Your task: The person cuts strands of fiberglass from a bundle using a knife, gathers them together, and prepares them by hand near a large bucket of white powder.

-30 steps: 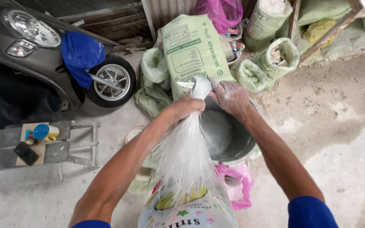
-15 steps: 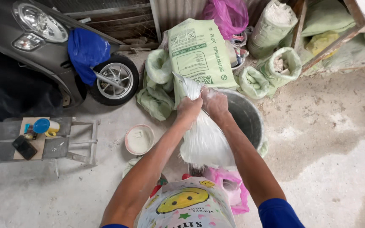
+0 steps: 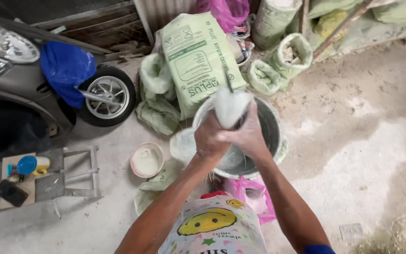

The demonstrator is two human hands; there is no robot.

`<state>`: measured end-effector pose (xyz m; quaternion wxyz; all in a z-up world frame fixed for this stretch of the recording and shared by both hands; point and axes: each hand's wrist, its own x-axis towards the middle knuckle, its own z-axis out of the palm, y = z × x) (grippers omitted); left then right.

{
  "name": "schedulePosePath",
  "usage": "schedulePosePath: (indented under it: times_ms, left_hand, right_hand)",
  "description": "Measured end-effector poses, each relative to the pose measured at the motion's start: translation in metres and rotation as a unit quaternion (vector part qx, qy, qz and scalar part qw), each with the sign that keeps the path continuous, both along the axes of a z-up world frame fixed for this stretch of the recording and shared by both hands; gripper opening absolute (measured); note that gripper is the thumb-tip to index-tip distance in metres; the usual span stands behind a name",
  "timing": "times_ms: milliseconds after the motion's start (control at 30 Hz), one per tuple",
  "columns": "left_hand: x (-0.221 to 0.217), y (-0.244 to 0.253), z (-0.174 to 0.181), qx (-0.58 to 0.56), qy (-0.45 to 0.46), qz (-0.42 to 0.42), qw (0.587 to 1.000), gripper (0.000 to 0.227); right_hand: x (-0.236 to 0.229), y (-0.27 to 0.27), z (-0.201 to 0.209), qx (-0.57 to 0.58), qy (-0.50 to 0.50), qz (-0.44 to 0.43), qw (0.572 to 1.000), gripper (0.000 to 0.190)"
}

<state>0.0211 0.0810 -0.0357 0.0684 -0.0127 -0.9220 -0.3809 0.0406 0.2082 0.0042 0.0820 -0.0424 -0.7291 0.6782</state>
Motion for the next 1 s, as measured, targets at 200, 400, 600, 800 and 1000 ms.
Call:
schedulePosePath:
  times_ms: [200,400,600,800,1000]
  left_hand:
    - [-0.007,0.002,0.041,-0.016,0.323,-0.053,0.945,0.013]
    - [-0.020,-0.064,0.074,0.238,0.072,-0.321,0.914,0.077]
    - [-0.052,-0.116,0.055,0.467,-0.069,-0.369,0.801,0.064]
    - [-0.015,-0.050,0.016,0.606,-0.329,-0.414,0.594,0.072]
    - [0.071,-0.050,-0.027,0.389,-0.722,-0.491,0.293,0.115]
  right_hand:
    - [-0.019,-0.028,0.074,0.110,0.188,0.012,0.976,0.089]
    - [-0.024,-0.022,0.095,0.057,0.226,0.004,0.972,0.073]
    - [0.041,-0.038,0.173,0.083,0.169,0.037,0.981,0.074]
    - [0.123,-0.082,0.229,0.143,0.119,-0.084,0.979,0.043]
    - [0.206,-0.073,0.186,0.147,0.121,-0.319,0.928,0.021]
